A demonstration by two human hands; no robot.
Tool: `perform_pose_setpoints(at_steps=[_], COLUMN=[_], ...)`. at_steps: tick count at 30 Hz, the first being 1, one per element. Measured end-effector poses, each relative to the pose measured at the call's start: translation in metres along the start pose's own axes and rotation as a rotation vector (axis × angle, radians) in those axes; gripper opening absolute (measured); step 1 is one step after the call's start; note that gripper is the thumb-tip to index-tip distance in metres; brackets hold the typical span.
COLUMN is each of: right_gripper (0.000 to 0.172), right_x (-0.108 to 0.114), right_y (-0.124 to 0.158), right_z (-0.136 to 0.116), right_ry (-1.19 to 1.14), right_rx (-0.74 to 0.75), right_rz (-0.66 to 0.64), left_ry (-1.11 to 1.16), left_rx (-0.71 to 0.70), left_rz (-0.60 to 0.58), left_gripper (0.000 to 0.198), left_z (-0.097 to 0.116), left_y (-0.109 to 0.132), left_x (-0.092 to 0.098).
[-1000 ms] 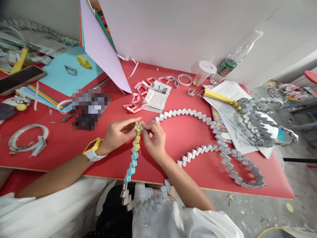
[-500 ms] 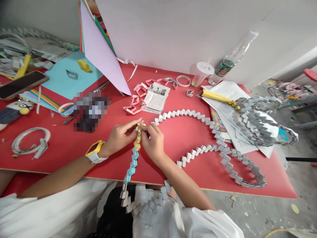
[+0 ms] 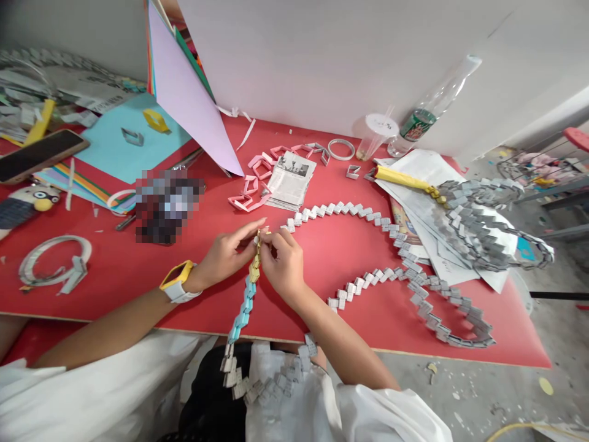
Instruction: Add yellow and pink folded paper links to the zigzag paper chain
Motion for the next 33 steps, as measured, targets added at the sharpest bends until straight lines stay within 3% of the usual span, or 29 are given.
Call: perform_pose_setpoints(at_steps=[6, 11, 14, 17, 22, 27, 30, 33], right_gripper=[0.014, 0.014, 0.01, 0.023, 0.029, 0.033, 0.034, 0.034], right_x=[0.002, 0.007, 0.009, 0.011, 0.014, 0.018, 0.021, 0.024], right_y=[0.0, -0.004, -0.006, -0.007, -0.011, -0.015, -0.018, -0.021], right_z=[-0.004, 0.0, 0.006, 0.008, 0.007, 0.009, 0.01, 0.012], right_ry=[0.008, 0.027, -0.028, -0.122, -0.264, -0.428, -0.5, -0.575], right_rx=[-0.021, -0.057, -0.164, -0.302, -0.353, -0.409, -0.439, -0.463], right_rz=[-0.025, -0.12, -0.185, -0.245, -0.286, -0.287, -0.31, -0.396], left_ry=[-0.027, -0.047, -0.105, -0.117, 0.169, 0.621, 0.672, 0.549], left_rx=[-0.042, -0.05, -0.075, -0.068, 0.071, 0.348, 0.416, 0.331], left_rz=[0.02, 0.051, 0.079, 0.093, 0.065, 0.069, 0.112, 0.14], left_gripper=[0.045, 0.044, 0.043, 0.04, 0.039, 0.047, 0.037, 0.03], left_z=[0.0, 0.001, 0.0, -0.001, 0.002, -0.002, -0.005, -0.001], left_y=[0.002, 0.003, 0.004, 0.005, 0.001, -0.004, -0.004, -0.002], left_x=[0.0, -0.001, -0.002, -0.002, 0.003, 0.004, 0.003, 0.004])
Point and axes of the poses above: each hand's wrist, its own y-axis away from the middle knuckle, its own x-axis out of the back of the hand, z = x × y, the point moved 1 cm from there along -y, towards the middle knuckle, and after that the axes turned 1 degree about x, right-handed, at the moved point
